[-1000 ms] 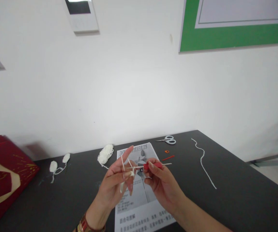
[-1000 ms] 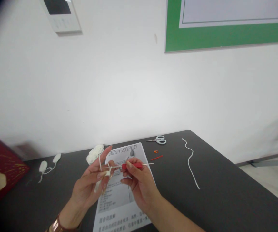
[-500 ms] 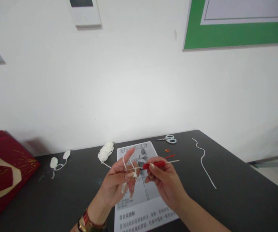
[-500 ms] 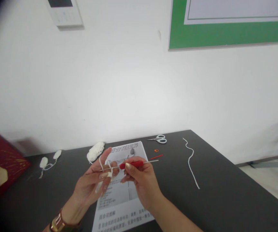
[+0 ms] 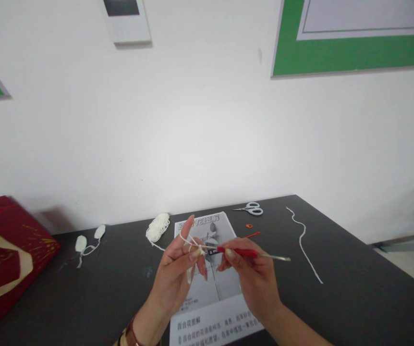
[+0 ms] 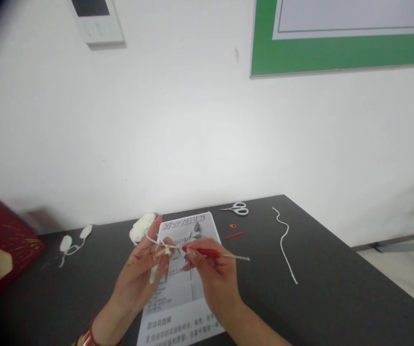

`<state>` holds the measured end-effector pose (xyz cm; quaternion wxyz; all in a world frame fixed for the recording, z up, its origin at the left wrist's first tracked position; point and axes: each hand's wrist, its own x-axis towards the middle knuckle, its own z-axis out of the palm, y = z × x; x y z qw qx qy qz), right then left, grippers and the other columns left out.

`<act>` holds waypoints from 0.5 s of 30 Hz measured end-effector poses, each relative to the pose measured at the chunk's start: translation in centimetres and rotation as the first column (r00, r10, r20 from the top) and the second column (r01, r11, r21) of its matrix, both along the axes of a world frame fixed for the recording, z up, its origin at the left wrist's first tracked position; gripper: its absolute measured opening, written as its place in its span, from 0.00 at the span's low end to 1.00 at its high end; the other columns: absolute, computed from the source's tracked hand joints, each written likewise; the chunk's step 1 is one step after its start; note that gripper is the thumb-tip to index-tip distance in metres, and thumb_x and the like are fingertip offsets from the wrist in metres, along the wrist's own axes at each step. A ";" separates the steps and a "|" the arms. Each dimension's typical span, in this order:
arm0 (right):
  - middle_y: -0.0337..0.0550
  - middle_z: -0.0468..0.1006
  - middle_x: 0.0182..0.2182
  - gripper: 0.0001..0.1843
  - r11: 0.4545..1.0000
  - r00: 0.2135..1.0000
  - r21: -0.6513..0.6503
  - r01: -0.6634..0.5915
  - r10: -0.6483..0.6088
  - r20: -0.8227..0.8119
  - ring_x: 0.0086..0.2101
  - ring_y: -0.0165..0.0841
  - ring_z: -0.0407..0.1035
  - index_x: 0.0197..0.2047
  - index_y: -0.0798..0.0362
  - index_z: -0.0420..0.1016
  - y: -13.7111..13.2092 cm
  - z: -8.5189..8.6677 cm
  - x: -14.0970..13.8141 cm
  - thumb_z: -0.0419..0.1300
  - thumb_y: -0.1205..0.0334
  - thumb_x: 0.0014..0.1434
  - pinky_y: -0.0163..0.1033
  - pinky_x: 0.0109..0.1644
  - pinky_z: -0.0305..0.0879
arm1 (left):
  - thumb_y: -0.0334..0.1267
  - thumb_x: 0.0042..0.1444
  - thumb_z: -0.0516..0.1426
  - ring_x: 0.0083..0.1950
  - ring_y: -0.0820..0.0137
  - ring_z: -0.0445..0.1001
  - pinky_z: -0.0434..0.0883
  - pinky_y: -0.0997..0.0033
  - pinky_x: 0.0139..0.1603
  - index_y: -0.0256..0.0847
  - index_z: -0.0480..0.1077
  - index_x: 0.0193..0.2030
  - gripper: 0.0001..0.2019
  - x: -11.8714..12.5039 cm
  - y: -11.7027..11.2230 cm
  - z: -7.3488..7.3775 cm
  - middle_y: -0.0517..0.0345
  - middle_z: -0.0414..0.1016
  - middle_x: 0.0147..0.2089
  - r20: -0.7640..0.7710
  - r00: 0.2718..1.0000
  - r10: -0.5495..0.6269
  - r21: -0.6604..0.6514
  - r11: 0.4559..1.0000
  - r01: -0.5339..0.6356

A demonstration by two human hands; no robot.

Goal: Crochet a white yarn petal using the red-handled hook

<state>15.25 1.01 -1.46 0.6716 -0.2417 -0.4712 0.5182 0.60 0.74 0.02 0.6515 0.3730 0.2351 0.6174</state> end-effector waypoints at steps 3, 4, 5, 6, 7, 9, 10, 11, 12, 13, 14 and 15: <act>0.36 0.74 0.22 0.06 0.929 0.941 -0.262 -0.263 0.187 -0.282 0.20 0.23 0.65 0.31 0.55 0.78 0.8 0.2 0.0 0.66 0.61 0.52 0.29 0.24 0.70 | 0.27 0.49 0.60 0.21 0.78 0.67 0.66 0.81 0.20 0.51 0.61 0.62 0.33 -0.1 -0.3 0.2 0.59 0.73 0.29 0.018 0.999 -0.045 -0.008 0.999 0.046; 0.36 0.74 0.22 0.08 0.888 0.908 -0.310 -0.340 0.224 -0.355 0.20 0.22 0.64 0.32 0.56 0.78 1.1 0.2 0.0 0.66 0.59 0.51 0.29 0.23 0.70 | 0.28 0.49 0.60 0.21 0.78 0.67 0.66 0.81 0.19 0.51 0.62 0.61 0.32 -0.1 -0.3 0.3 0.59 0.73 0.30 0.018 0.999 -0.050 -0.004 0.999 0.051; 0.36 0.74 0.22 0.10 0.852 0.879 -0.344 -0.396 0.243 -0.411 0.20 0.22 0.64 0.33 0.57 0.78 1.3 0.2 0.0 0.67 0.59 0.50 0.28 0.22 0.70 | 0.28 0.48 0.61 0.21 0.78 0.67 0.66 0.81 0.19 0.52 0.63 0.60 0.31 -0.2 -0.4 0.3 0.59 0.73 0.30 0.017 0.999 -0.051 0.005 0.999 0.051; 0.37 0.74 0.23 0.11 0.823 0.858 -0.363 -0.436 0.258 -0.444 0.20 0.22 0.64 0.33 0.57 0.78 1.4 0.2 0.0 0.68 0.59 0.49 0.28 0.22 0.70 | 0.28 0.48 0.61 0.21 0.78 0.67 0.66 0.80 0.19 0.53 0.64 0.60 0.31 -0.3 -0.4 0.3 0.59 0.73 0.31 0.013 0.999 -0.048 0.017 0.999 0.048; 0.37 0.74 0.23 0.12 0.809 0.849 -0.371 -0.456 0.270 -0.454 0.20 0.22 0.64 0.34 0.58 0.78 1.5 0.2 0.0 0.67 0.58 0.50 0.28 0.23 0.71 | 0.28 0.49 0.61 0.21 0.78 0.68 0.66 0.80 0.19 0.54 0.65 0.59 0.30 -0.3 -0.4 0.3 0.59 0.73 0.31 0.005 0.999 -0.046 0.035 0.998 0.046; 0.38 0.74 0.23 0.11 0.831 0.873 -0.353 -0.430 0.283 -0.396 0.21 0.22 0.65 0.35 0.57 0.78 1.4 0.4 0.1 0.65 0.57 0.53 0.29 0.24 0.72 | 0.29 0.51 0.60 0.20 0.77 0.68 0.66 0.79 0.19 0.55 0.66 0.58 0.28 -0.4 -0.3 0.1 0.60 0.73 0.30 -0.027 0.999 -0.046 0.087 0.995 0.048; 0.38 0.74 0.23 0.10 0.866 0.903 -0.323 -0.382 0.276 -0.329 0.21 0.23 0.66 0.35 0.56 0.78 1.3 0.5 0.2 0.63 0.57 0.55 0.30 0.25 0.72 | 0.29 0.51 0.60 0.20 0.77 0.68 0.66 0.78 0.20 0.55 0.66 0.58 0.27 -0.4 -0.2 -0.1 0.61 0.73 0.29 -0.052 0.998 -0.038 0.115 0.992 0.044; 0.38 0.74 0.24 0.09 0.911 0.940 -0.276 -0.307 0.245 -0.236 0.22 0.24 0.67 0.35 0.55 0.78 1.2 0.6 0.3 0.61 0.58 0.57 0.31 0.26 0.72 | 0.29 0.52 0.59 0.21 0.76 0.69 0.67 0.77 0.22 0.54 0.66 0.58 0.26 -0.4 -0.1 -0.2 0.61 0.73 0.28 -0.081 0.997 -0.020 0.143 0.989 0.031; 0.39 0.75 0.25 0.07 0.957 0.975 -0.199 -0.209 0.189 -0.118 0.23 0.25 0.68 0.35 0.53 0.78 1.0 0.7 0.4 0.60 0.59 0.58 0.32 0.27 0.72 | 0.29 0.53 0.59 0.23 0.75 0.69 0.68 0.76 0.25 0.53 0.65 0.59 0.26 -0.4 0.0 -0.3 0.61 0.73 0.26 -0.109 0.994 0.006 0.167 0.986 0.012; 0.40 0.75 0.26 0.05 0.991 0.995 -0.084 -0.100 0.102 0.020 0.25 0.27 0.69 0.35 0.52 0.78 0.8 0.7 0.6 0.60 0.62 0.58 0.33 0.29 0.72 | 0.29 0.54 0.58 0.25 0.74 0.69 0.68 0.74 0.29 0.51 0.65 0.59 0.26 -0.3 0.0 -0.4 0.61 0.73 0.24 -0.129 0.991 0.040 0.186 0.982 -0.015; 0.41 0.76 0.28 0.06 0.998 0.987 0.066 0.000 -0.010 0.159 0.27 0.28 0.70 0.37 0.51 0.78 0.7 0.6 0.8 0.60 0.66 0.57 0.33 0.30 0.72 | 0.29 0.55 0.58 0.27 0.73 0.70 0.68 0.72 0.34 0.50 0.64 0.60 0.26 -0.2 0.0 -0.4 0.61 0.72 0.23 -0.138 0.988 0.075 0.193 0.980 -0.047; 0.42 0.76 0.30 0.09 0.967 0.949 0.243 0.070 -0.139 0.283 0.28 0.29 0.71 0.39 0.50 0.78 0.5 0.4 1.0 0.60 0.69 0.56 0.34 0.32 0.71 | 0.29 0.55 0.57 0.28 0.73 0.70 0.68 0.71 0.37 0.49 0.62 0.61 0.27 0.0 -0.1 -0.3 0.61 0.72 0.22 -0.128 0.987 0.100 0.185 0.980 -0.075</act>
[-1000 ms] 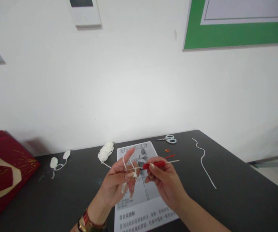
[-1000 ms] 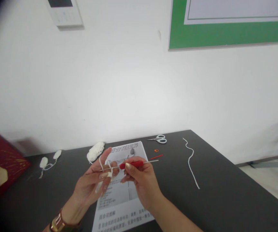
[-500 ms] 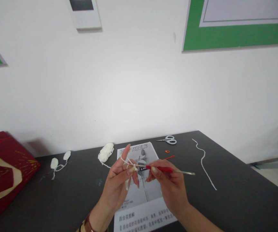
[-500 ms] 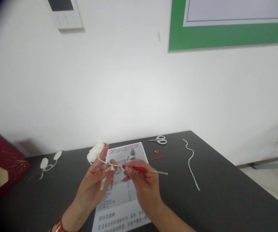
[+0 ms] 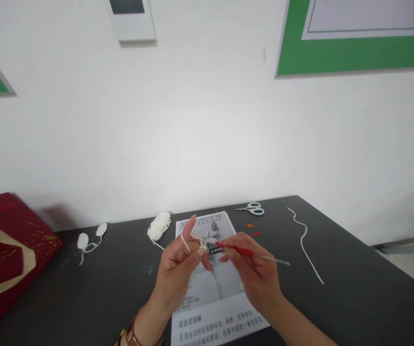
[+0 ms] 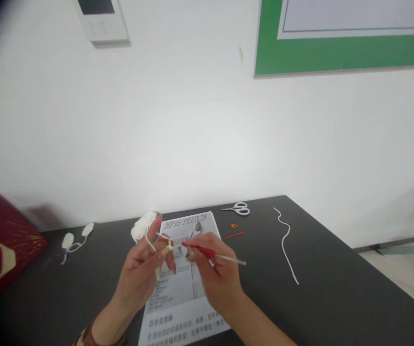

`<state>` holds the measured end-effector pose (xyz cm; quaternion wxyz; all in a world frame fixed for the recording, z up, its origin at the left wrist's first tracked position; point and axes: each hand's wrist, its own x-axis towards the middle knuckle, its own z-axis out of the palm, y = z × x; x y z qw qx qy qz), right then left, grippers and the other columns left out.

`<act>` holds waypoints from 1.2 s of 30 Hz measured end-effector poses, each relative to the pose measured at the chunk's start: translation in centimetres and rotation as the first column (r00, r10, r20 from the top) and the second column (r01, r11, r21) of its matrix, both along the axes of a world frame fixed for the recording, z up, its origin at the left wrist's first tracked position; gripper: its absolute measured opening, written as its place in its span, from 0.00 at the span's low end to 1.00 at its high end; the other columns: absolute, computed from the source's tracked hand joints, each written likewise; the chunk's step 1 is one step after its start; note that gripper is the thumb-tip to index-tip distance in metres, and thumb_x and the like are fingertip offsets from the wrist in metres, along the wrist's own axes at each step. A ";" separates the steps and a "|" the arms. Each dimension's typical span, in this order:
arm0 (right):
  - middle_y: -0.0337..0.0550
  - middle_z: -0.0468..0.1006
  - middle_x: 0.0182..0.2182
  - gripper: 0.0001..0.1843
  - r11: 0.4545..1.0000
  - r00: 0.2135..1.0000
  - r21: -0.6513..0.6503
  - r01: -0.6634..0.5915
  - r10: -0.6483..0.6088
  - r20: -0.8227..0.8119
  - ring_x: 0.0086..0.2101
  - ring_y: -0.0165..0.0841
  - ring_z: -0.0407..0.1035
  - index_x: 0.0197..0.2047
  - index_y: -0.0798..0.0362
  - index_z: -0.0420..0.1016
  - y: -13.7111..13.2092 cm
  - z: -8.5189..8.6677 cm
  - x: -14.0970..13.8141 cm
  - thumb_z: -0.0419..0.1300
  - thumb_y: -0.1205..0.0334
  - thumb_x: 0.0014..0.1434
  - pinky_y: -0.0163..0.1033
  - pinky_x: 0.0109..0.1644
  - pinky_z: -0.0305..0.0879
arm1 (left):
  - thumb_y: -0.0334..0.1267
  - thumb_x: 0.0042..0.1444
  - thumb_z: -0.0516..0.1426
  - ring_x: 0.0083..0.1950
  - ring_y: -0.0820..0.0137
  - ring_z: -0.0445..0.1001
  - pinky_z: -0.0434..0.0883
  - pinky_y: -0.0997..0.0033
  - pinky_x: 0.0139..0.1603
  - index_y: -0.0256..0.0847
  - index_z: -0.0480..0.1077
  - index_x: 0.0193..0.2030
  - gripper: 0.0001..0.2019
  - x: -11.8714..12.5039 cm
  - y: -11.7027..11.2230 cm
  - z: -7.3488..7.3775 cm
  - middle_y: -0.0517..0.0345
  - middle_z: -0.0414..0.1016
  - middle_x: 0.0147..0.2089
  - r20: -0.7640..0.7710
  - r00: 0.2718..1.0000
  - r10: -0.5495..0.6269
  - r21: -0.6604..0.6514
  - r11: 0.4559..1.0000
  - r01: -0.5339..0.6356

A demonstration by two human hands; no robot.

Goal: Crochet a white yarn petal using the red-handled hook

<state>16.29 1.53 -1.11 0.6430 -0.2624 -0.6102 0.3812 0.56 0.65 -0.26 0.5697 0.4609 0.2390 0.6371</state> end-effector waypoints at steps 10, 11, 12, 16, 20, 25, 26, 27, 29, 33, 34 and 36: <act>0.46 0.80 0.37 0.18 0.987 0.998 0.153 -0.056 0.058 -0.003 0.35 0.34 0.75 0.45 0.47 0.78 -0.8 -1.1 -1.0 0.58 0.75 0.56 0.38 0.36 0.73 | 0.22 0.46 0.53 0.27 0.72 0.68 0.67 0.68 0.38 0.45 0.54 0.66 0.38 -0.1 -0.9 1.9 0.65 0.62 0.17 0.455 0.886 -0.086 -0.300 0.922 0.244; 0.44 0.81 0.34 0.13 0.992 0.983 -0.007 -0.125 0.123 -0.135 0.31 0.32 0.75 0.41 0.47 0.79 -0.8 -1.0 -1.5 0.60 0.72 0.56 0.36 0.33 0.73 | 0.22 0.45 0.53 0.28 0.71 0.68 0.67 0.68 0.39 0.44 0.54 0.66 0.38 -0.2 -0.7 1.8 0.66 0.60 0.16 0.467 0.878 -0.105 -0.288 0.921 0.263; 0.44 0.81 0.34 0.09 0.963 0.940 -0.135 -0.234 0.188 -0.286 0.31 0.33 0.76 0.40 0.49 0.80 -0.8 -1.0 -1.9 0.61 0.68 0.56 0.35 0.32 0.74 | 0.23 0.45 0.53 0.28 0.69 0.68 0.67 0.67 0.38 0.44 0.55 0.66 0.38 -0.4 -0.6 1.6 0.66 0.59 0.14 0.473 0.872 -0.121 -0.273 0.921 0.277; 0.43 0.82 0.30 0.08 0.710 0.724 -0.378 -0.594 0.266 -0.637 0.28 0.28 0.75 0.37 0.53 0.79 -0.8 -0.9 -2.7 0.67 0.62 0.51 0.30 0.29 0.74 | 0.26 0.42 0.54 0.26 0.69 0.69 0.67 0.66 0.38 0.46 0.65 0.60 0.34 -1.1 -0.2 1.2 0.65 0.61 0.12 0.454 0.869 -0.196 -0.234 0.915 0.329; 0.40 0.79 0.26 0.09 0.592 0.628 -0.378 -0.712 0.296 -0.719 0.24 0.24 0.71 0.36 0.55 0.78 -0.9 -0.8 -2.5 0.66 0.60 0.52 0.28 0.26 0.73 | 0.27 0.36 0.56 0.27 0.70 0.69 0.66 0.68 0.38 0.49 0.77 0.46 0.27 -1.5 -0.3 1.1 0.64 0.61 0.11 0.455 0.848 -0.272 -0.218 0.889 0.402; 0.38 0.74 0.21 0.10 0.635 0.655 -0.352 -0.688 0.336 -0.676 0.21 0.24 0.67 0.32 0.57 0.78 -0.9 0.0 -2.1 0.64 0.57 0.55 0.29 0.24 0.73 | 0.28 0.36 0.59 0.24 0.70 0.61 0.64 0.70 0.32 0.47 0.79 0.41 0.22 -1.7 -0.6 0.8 0.65 0.52 0.08 0.420 0.855 -0.305 -0.226 0.877 0.424; 0.38 0.75 0.22 0.10 0.653 0.666 -0.341 -0.676 0.344 -0.661 0.21 0.24 0.67 0.32 0.57 0.78 -0.8 0.2 -2.0 0.64 0.57 0.55 0.29 0.24 0.73 | 0.28 0.36 0.60 0.23 0.71 0.59 0.63 0.70 0.31 0.46 0.79 0.40 0.21 -1.7 -0.7 0.8 0.65 0.52 0.09 0.413 0.856 -0.310 -0.230 0.874 0.428; 0.39 0.75 0.22 0.10 0.673 0.678 -0.328 -0.663 0.353 -0.645 0.21 0.24 0.67 0.32 0.57 0.78 -0.8 0.3 -1.8 0.63 0.58 0.55 0.29 0.24 0.73 | 0.29 0.36 0.60 0.23 0.71 0.58 0.62 0.70 0.30 0.47 0.79 0.40 0.20 -1.7 -0.7 0.7 0.65 0.51 0.09 0.405 0.858 -0.317 -0.232 0.872 0.431; 0.40 0.77 0.24 0.09 0.711 0.702 -0.301 -0.635 0.370 -0.609 0.21 0.25 0.68 0.32 0.56 0.78 -0.8 0.6 -1.6 0.63 0.59 0.56 0.30 0.24 0.73 | 0.30 0.36 0.60 0.23 0.72 0.57 0.61 0.70 0.30 0.47 0.79 0.40 0.20 -1.7 -0.8 0.7 0.65 0.49 0.09 0.393 0.857 -0.334 -0.230 0.866 0.443; 0.40 0.77 0.26 0.07 0.767 0.744 -0.256 -0.588 0.389 -0.542 0.22 0.26 0.70 0.32 0.55 0.79 -0.9 0.9 -1.0 0.62 0.60 0.56 0.32 0.25 0.73 | 0.29 0.35 0.59 0.23 0.72 0.55 0.59 0.71 0.30 0.47 0.79 0.39 0.21 -1.7 -0.8 0.7 0.65 0.47 0.10 0.417 0.830 -0.369 -0.228 0.842 0.489; 0.40 0.77 0.26 0.07 0.775 0.753 -0.249 -0.581 0.396 -0.526 0.22 0.26 0.70 0.32 0.54 0.79 -0.9 1.0 -0.9 0.62 0.60 0.56 0.32 0.26 0.73 | 0.29 0.34 0.59 0.23 0.72 0.55 0.59 0.71 0.29 0.47 0.80 0.39 0.21 -1.6 -0.8 0.7 0.64 0.47 0.10 0.425 0.825 -0.373 -0.227 0.838 0.496; 0.39 0.76 0.25 0.06 0.788 0.766 -0.237 -0.568 0.400 -0.503 0.21 0.26 0.71 0.32 0.54 0.79 -1.0 1.2 -0.7 0.63 0.60 0.56 0.32 0.26 0.72 | 0.29 0.34 0.59 0.22 0.72 0.54 0.58 0.71 0.29 0.47 0.80 0.38 0.21 -1.6 -0.7 0.8 0.64 0.46 0.09 0.426 0.818 -0.386 -0.221 0.833 0.508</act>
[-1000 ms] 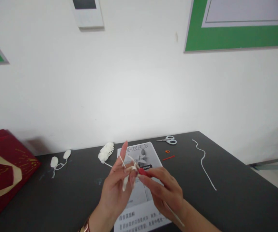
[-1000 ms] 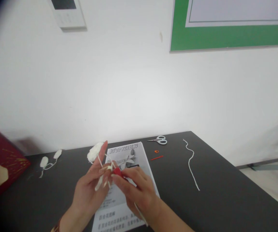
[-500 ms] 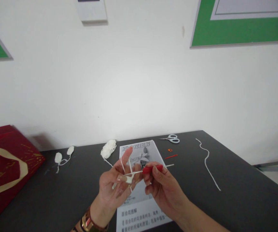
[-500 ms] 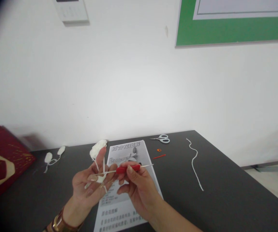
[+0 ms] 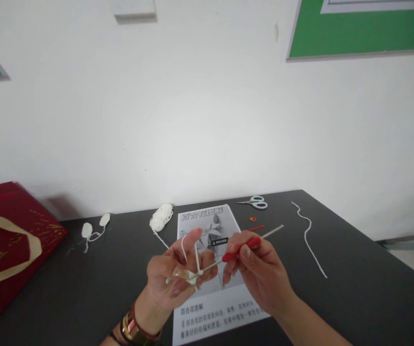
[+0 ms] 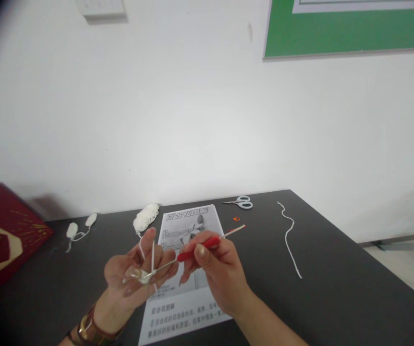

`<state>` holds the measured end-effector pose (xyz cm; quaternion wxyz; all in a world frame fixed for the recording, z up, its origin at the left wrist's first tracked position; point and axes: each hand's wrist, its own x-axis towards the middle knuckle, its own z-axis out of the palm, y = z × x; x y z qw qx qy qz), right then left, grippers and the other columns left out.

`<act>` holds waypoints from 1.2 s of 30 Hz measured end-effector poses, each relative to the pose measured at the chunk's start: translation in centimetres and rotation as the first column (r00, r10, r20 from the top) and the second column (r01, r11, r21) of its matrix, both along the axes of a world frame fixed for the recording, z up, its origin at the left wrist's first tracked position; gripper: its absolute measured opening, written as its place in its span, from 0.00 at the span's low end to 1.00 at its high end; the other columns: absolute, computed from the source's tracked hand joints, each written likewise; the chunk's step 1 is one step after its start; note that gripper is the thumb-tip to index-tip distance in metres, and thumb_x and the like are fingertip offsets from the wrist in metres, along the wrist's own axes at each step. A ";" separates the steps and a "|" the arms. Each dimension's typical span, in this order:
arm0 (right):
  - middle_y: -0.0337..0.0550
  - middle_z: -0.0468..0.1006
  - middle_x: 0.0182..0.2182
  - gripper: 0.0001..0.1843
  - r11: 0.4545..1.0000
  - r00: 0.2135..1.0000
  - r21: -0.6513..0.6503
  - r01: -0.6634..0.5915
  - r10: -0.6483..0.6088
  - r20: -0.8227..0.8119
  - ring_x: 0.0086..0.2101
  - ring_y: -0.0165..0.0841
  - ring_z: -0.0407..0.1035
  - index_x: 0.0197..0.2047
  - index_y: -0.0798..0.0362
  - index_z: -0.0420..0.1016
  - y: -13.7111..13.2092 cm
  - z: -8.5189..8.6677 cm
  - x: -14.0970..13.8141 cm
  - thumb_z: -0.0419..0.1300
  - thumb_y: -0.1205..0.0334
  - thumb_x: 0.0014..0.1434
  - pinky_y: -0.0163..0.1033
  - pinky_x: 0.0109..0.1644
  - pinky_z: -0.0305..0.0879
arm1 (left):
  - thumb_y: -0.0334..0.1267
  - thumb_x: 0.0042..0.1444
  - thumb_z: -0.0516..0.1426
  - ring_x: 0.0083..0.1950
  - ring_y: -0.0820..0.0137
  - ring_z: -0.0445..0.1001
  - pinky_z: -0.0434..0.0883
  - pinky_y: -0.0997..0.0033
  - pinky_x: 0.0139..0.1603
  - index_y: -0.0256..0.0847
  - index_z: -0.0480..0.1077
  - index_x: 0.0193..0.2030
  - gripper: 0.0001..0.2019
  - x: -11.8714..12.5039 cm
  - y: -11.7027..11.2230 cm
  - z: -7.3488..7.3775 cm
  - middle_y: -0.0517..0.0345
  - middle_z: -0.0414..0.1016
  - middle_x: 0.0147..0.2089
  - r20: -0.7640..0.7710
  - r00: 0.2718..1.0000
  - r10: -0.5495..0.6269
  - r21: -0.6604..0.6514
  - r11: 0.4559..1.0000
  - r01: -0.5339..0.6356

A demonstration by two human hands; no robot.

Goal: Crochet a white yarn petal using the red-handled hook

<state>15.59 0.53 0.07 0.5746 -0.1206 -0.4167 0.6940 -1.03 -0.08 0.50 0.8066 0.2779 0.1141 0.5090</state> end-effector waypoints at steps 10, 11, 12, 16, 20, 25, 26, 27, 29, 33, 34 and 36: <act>0.40 0.75 0.26 0.06 1.000 1.000 0.007 0.024 -0.024 0.006 0.21 0.26 0.68 0.31 0.53 0.78 0.1 0.2 0.2 0.62 0.60 0.56 0.33 0.25 0.71 | 0.30 0.34 0.59 0.22 0.73 0.52 0.55 0.73 0.26 0.48 0.80 0.38 0.20 0.1 0.0 0.2 0.65 0.41 0.10 0.002 1.000 -0.022 0.041 0.999 0.022; 0.39 0.75 0.26 0.06 0.999 0.999 0.026 0.036 -0.036 0.006 0.22 0.27 0.68 0.31 0.52 0.78 0.1 0.2 0.3 0.62 0.61 0.56 0.34 0.25 0.71 | 0.30 0.34 0.59 0.22 0.73 0.52 0.55 0.73 0.26 0.49 0.80 0.38 0.20 0.0 0.0 0.2 0.65 0.41 0.10 -0.002 1.000 -0.022 0.041 0.999 0.022; 0.39 0.74 0.26 0.06 0.998 0.999 0.049 0.048 -0.048 0.005 0.22 0.27 0.68 0.31 0.52 0.79 0.1 0.3 0.3 0.62 0.61 0.56 0.34 0.25 0.71 | 0.31 0.34 0.59 0.22 0.73 0.52 0.54 0.73 0.25 0.50 0.80 0.38 0.20 0.0 0.1 0.2 0.65 0.41 0.10 -0.003 1.000 -0.021 0.040 0.999 0.021; 0.40 0.73 0.25 0.06 0.986 0.996 0.144 0.085 -0.090 0.028 0.24 0.29 0.68 0.32 0.52 0.79 0.1 0.3 0.5 0.61 0.62 0.57 0.35 0.26 0.70 | 0.30 0.34 0.59 0.21 0.72 0.49 0.52 0.73 0.24 0.50 0.80 0.39 0.21 -0.1 0.1 0.2 0.65 0.39 0.09 -0.005 1.000 -0.010 0.045 0.999 0.011; 0.41 0.73 0.26 0.07 0.964 0.983 0.230 0.137 -0.160 0.086 0.25 0.30 0.69 0.33 0.51 0.80 -0.2 0.2 0.8 0.60 0.61 0.58 0.37 0.27 0.68 | 0.30 0.34 0.59 0.22 0.72 0.51 0.53 0.74 0.24 0.48 0.80 0.39 0.21 -0.1 0.1 0.1 0.65 0.41 0.09 -0.005 1.000 -0.002 0.062 0.998 0.002; 0.43 0.75 0.25 0.07 0.911 0.950 0.350 0.218 -0.281 0.138 0.26 0.34 0.68 0.36 0.50 0.79 -0.8 0.1 1.0 0.59 0.61 0.59 0.40 0.28 0.65 | 0.31 0.37 0.59 0.22 0.72 0.53 0.56 0.73 0.25 0.49 0.79 0.40 0.21 -0.2 0.1 0.0 0.65 0.42 0.10 -0.044 0.998 0.036 0.093 0.995 -0.032; 0.44 0.76 0.24 0.07 0.897 0.939 0.378 0.228 -0.305 0.157 0.27 0.34 0.68 0.36 0.50 0.79 -1.0 0.1 1.1 0.59 0.62 0.59 0.40 0.29 0.65 | 0.31 0.37 0.59 0.22 0.72 0.53 0.56 0.73 0.26 0.49 0.79 0.40 0.21 -0.2 0.2 0.0 0.65 0.41 0.10 -0.041 0.998 0.042 0.097 0.995 -0.038; 0.44 0.76 0.24 0.07 0.884 0.928 0.406 0.233 -0.327 0.179 0.27 0.35 0.68 0.36 0.50 0.79 -1.1 0.1 1.2 0.59 0.62 0.59 0.40 0.29 0.65 | 0.30 0.36 0.58 0.22 0.72 0.52 0.56 0.73 0.26 0.48 0.79 0.40 0.21 -0.2 0.2 0.0 0.65 0.41 0.10 -0.034 0.998 0.049 0.099 0.994 -0.045; 0.46 0.78 0.27 0.07 0.854 0.906 0.466 0.231 -0.363 0.217 0.28 0.35 0.68 0.38 0.49 0.78 -1.4 0.0 1.4 0.58 0.63 0.59 0.40 0.29 0.64 | 0.30 0.36 0.58 0.23 0.72 0.51 0.56 0.72 0.28 0.47 0.79 0.41 0.21 -0.3 0.3 -0.1 0.65 0.40 0.09 -0.019 0.998 0.059 0.101 0.993 -0.057; 0.46 0.78 0.30 0.11 0.777 0.864 0.593 0.214 -0.434 0.257 0.28 0.34 0.69 0.44 0.47 0.77 -1.9 -0.4 1.7 0.57 0.65 0.59 0.39 0.29 0.64 | 0.30 0.37 0.57 0.24 0.71 0.49 0.56 0.70 0.29 0.43 0.78 0.43 0.23 -0.5 0.5 -0.3 0.64 0.42 0.09 0.003 0.997 0.071 0.121 0.990 -0.070; 0.46 0.77 0.30 0.12 0.762 0.855 0.611 0.215 -0.450 0.260 0.28 0.34 0.69 0.44 0.46 0.76 -2.0 -0.4 1.8 0.57 0.66 0.59 0.39 0.29 0.64 | 0.30 0.38 0.58 0.24 0.70 0.49 0.56 0.70 0.29 0.43 0.78 0.44 0.22 -0.5 0.5 -0.4 0.64 0.42 0.09 0.002 0.997 0.072 0.130 0.989 -0.071; 0.45 0.77 0.29 0.12 0.748 0.838 0.626 0.219 -0.473 0.272 0.27 0.34 0.69 0.45 0.46 0.76 -2.0 -0.4 1.8 0.57 0.67 0.59 0.39 0.29 0.64 | 0.30 0.39 0.58 0.24 0.70 0.49 0.56 0.70 0.30 0.42 0.78 0.44 0.21 -0.5 0.6 -0.4 0.65 0.41 0.09 -0.007 0.996 0.085 0.138 0.987 -0.084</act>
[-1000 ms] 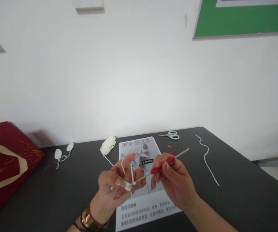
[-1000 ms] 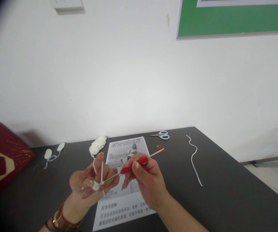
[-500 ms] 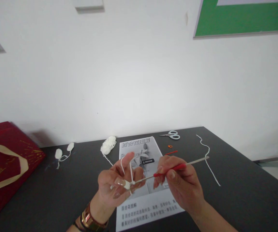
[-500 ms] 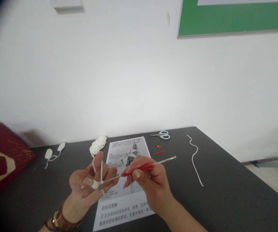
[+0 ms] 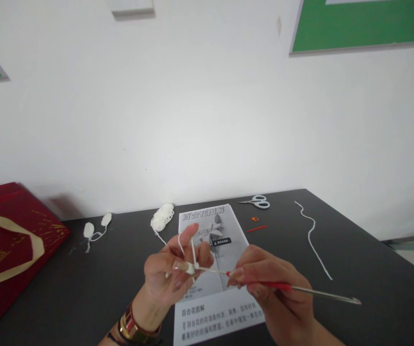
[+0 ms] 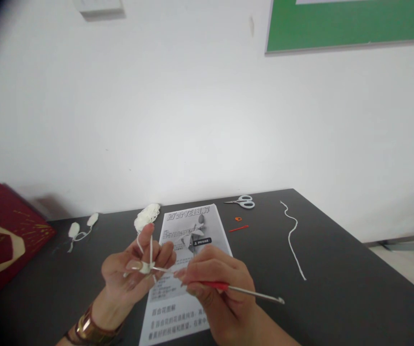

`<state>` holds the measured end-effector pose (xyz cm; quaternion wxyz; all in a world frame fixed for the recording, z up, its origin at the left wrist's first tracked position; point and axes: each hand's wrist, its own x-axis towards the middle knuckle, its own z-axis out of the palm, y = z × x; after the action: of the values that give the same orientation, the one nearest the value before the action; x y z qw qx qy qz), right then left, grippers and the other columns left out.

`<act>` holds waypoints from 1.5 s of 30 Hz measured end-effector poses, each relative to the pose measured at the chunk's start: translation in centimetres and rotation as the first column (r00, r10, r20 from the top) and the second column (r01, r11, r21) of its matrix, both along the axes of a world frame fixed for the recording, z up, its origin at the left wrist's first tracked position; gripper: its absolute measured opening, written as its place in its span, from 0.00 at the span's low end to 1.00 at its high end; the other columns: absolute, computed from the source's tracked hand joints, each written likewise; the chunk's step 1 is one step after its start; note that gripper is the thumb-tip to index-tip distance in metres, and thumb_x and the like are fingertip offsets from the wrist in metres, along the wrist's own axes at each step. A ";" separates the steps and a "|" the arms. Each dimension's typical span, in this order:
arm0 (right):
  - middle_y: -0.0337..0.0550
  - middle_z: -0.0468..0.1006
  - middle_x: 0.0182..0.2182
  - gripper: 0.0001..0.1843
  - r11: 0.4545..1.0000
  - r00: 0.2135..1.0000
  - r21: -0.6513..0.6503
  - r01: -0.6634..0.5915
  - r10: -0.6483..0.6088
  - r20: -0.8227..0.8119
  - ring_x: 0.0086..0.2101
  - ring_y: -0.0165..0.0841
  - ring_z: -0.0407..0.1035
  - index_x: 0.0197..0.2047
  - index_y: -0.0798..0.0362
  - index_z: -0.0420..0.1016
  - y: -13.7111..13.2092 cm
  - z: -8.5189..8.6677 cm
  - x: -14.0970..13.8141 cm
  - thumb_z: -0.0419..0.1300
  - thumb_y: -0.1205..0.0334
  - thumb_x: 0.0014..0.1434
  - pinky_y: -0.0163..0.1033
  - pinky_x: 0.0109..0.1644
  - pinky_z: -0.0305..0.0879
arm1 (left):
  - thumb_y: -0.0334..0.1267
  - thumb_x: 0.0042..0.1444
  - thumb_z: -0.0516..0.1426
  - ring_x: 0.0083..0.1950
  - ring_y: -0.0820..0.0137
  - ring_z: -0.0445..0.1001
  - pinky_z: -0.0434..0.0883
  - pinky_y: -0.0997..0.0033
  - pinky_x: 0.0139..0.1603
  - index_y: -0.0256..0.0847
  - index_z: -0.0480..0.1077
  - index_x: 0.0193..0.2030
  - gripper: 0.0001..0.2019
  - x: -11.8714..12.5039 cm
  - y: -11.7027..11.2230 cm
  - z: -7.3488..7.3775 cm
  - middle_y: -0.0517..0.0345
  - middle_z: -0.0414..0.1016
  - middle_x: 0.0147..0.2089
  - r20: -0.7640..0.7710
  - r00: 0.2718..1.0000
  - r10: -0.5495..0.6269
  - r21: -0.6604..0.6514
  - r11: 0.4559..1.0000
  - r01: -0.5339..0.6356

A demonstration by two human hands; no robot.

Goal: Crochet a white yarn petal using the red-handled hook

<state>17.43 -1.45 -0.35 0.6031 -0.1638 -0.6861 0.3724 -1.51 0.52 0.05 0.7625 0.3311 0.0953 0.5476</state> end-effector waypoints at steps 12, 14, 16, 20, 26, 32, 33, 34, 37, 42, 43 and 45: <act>0.49 0.78 0.34 0.29 0.914 0.963 0.402 0.050 -0.151 0.223 0.29 0.35 0.70 0.59 0.45 0.66 -0.2 0.5 -0.1 0.59 0.74 0.54 0.40 0.33 0.69 | 0.29 0.40 0.56 0.26 0.70 0.52 0.59 0.70 0.34 0.43 0.78 0.45 0.22 0.2 0.1 -0.1 0.65 0.40 0.11 0.067 0.997 0.049 -0.061 0.997 -0.044; 0.49 0.78 0.34 0.27 0.909 0.960 0.412 0.061 -0.166 0.224 0.30 0.35 0.70 0.57 0.46 0.68 -0.1 0.6 -0.2 0.59 0.73 0.54 0.40 0.32 0.69 | 0.30 0.41 0.56 0.26 0.69 0.52 0.59 0.70 0.34 0.42 0.77 0.46 0.22 0.1 0.2 -0.1 0.65 0.40 0.10 0.067 0.996 0.052 -0.044 0.998 -0.049; 0.51 0.77 0.32 0.20 0.915 0.973 0.395 0.088 -0.163 0.161 0.29 0.35 0.70 0.51 0.52 0.73 -0.1 1.0 -0.4 0.58 0.73 0.54 0.39 0.30 0.69 | 0.30 0.41 0.55 0.26 0.69 0.51 0.58 0.70 0.33 0.41 0.77 0.46 0.23 0.0 0.3 0.0 0.65 0.40 0.10 0.060 0.996 0.062 -0.007 0.998 -0.062; 0.50 0.76 0.31 0.15 0.965 0.988 0.246 0.095 -0.121 0.094 0.28 0.33 0.71 0.42 0.56 0.76 -0.3 2.0 -0.8 0.55 0.76 0.52 0.35 0.28 0.69 | 0.31 0.41 0.56 0.26 0.70 0.50 0.57 0.69 0.33 0.42 0.77 0.47 0.23 -0.3 0.4 0.2 0.64 0.43 0.10 0.003 0.995 0.095 0.054 0.994 -0.095; 0.48 0.75 0.31 0.11 0.996 0.995 0.054 0.077 -0.080 0.059 0.32 0.33 0.72 0.39 0.55 0.74 -0.5 1.6 -0.8 0.52 0.72 0.57 0.37 0.33 0.69 | 0.31 0.45 0.56 0.26 0.69 0.52 0.55 0.68 0.33 0.42 0.76 0.48 0.21 -0.2 0.3 0.4 0.63 0.47 0.10 -0.064 0.988 0.137 0.090 0.987 -0.131; 0.49 0.75 0.33 0.13 0.990 0.991 0.127 0.069 -0.082 0.102 0.33 0.34 0.71 0.43 0.57 0.71 -0.4 1.2 -0.8 0.51 0.74 0.56 0.37 0.33 0.69 | 0.30 0.45 0.56 0.27 0.70 0.54 0.55 0.67 0.34 0.42 0.75 0.50 0.22 -0.5 0.4 0.3 0.62 0.54 0.12 -0.103 0.981 0.165 0.114 0.982 -0.153; 0.50 0.75 0.33 0.15 0.981 0.987 0.180 0.077 -0.101 0.123 0.33 0.34 0.71 0.44 0.57 0.71 -0.4 1.2 -0.9 0.51 0.75 0.55 0.37 0.32 0.69 | 0.30 0.45 0.56 0.27 0.70 0.54 0.55 0.67 0.34 0.41 0.75 0.50 0.22 -0.5 0.5 0.3 0.62 0.55 0.12 -0.113 0.979 0.173 0.118 0.980 -0.159; 0.50 0.75 0.34 0.16 0.969 0.983 0.230 0.084 -0.118 0.140 0.32 0.33 0.71 0.45 0.58 0.70 -0.4 1.2 -0.9 0.52 0.76 0.53 0.36 0.32 0.70 | 0.30 0.45 0.57 0.27 0.70 0.54 0.55 0.67 0.34 0.41 0.74 0.51 0.23 -0.5 0.5 0.2 0.63 0.55 0.12 -0.120 0.976 0.179 0.124 0.979 -0.164; 0.50 0.77 0.35 0.19 0.930 0.971 0.356 0.096 -0.166 0.174 0.34 0.33 0.72 0.47 0.58 0.68 -0.4 1.1 -0.8 0.52 0.78 0.52 0.36 0.35 0.71 | 0.30 0.45 0.57 0.27 0.70 0.53 0.54 0.68 0.33 0.40 0.74 0.51 0.23 -0.5 0.6 0.3 0.64 0.52 0.12 -0.130 0.974 0.188 0.134 0.976 -0.170; 0.53 0.79 0.37 0.13 0.816 0.873 0.563 0.130 -0.364 0.325 0.40 0.34 0.73 0.47 0.61 0.68 -0.8 0.9 -0.4 0.52 0.74 0.58 0.36 0.44 0.72 | 0.30 0.45 0.57 0.26 0.71 0.52 0.54 0.68 0.32 0.35 0.71 0.54 0.25 -0.3 0.5 0.6 0.66 0.45 0.13 -0.126 0.976 0.176 0.112 0.980 -0.163; 0.53 0.80 0.37 0.11 0.777 0.844 0.615 0.131 -0.413 0.342 0.41 0.34 0.74 0.46 0.61 0.69 -0.8 0.9 -0.4 0.52 0.73 0.60 0.36 0.45 0.72 | 0.30 0.44 0.57 0.26 0.71 0.52 0.54 0.68 0.32 0.33 0.71 0.54 0.26 -0.3 0.5 0.6 0.67 0.45 0.14 -0.122 0.977 0.176 0.105 0.981 -0.164; 0.52 0.81 0.36 0.08 0.689 0.812 0.710 0.146 -0.493 0.312 0.41 0.34 0.74 0.43 0.62 0.71 -0.7 1.1 -0.5 0.52 0.72 0.61 0.35 0.46 0.72 | 0.30 0.44 0.57 0.26 0.71 0.53 0.55 0.68 0.33 0.31 0.71 0.54 0.27 -0.2 0.4 0.7 0.67 0.44 0.14 -0.100 0.978 0.183 0.092 0.980 -0.174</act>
<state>16.89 -2.18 0.74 0.4885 -0.1496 -0.8575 -0.0601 -1.69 0.89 0.71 0.6896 0.3815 0.1433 0.5986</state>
